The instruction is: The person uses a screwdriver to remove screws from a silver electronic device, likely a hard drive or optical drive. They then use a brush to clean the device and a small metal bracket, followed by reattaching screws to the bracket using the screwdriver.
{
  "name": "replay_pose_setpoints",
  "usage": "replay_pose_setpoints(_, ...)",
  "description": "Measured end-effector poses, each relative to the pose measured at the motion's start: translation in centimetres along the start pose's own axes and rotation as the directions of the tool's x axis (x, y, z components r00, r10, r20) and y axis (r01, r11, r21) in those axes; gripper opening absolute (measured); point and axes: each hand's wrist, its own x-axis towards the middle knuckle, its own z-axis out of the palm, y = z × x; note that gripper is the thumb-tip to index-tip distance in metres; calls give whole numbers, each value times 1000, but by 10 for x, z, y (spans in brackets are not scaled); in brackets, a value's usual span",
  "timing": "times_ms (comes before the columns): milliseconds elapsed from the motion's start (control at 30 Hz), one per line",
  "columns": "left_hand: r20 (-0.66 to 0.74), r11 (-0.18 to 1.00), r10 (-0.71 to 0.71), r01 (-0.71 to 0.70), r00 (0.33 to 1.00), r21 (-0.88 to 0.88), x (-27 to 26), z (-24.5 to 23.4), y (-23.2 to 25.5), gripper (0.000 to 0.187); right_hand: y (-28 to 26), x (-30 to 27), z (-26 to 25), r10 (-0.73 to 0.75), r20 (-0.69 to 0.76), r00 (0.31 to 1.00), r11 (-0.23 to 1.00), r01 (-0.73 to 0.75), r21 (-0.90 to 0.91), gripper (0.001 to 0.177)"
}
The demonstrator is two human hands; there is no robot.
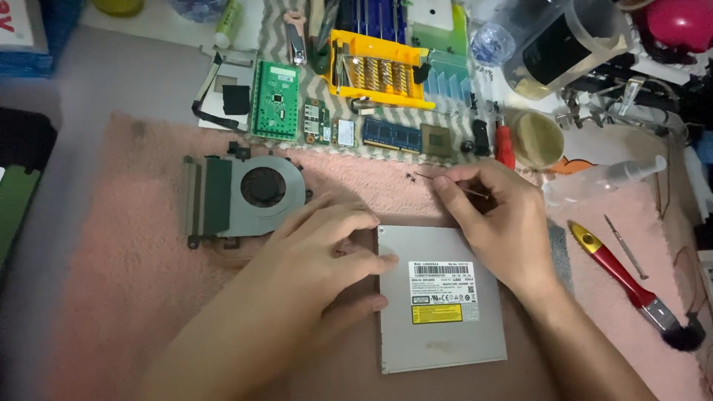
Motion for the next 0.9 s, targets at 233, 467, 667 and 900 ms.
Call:
replay_pose_setpoints(233, 25, 1000, -20, 20, 999, 4, -2, 0, 0, 33, 6, -1, 2, 4, -2, 1000, 1000, -4, -11, 18)
replay_pose_setpoints(467, 33, 1000, -28, 28, 999, -6, -1, -3, 2, 32, 3, -1, 1, -24, -11, 1000, 1000, 23, -16, 17)
replay_pose_setpoints(667, 3, 1000, 3, -3, 1000, 10, -3, 2, -2, 30, 6, -1, 0, 17, -10, 1000, 1000, -17, -23, 16)
replay_pose_setpoints(900, -15, 1000, 2, -2, 1000, -11, 0, -3, 3, 29, 2, -1, -2, 11, -10, 1000, 999, -11, -33, 20)
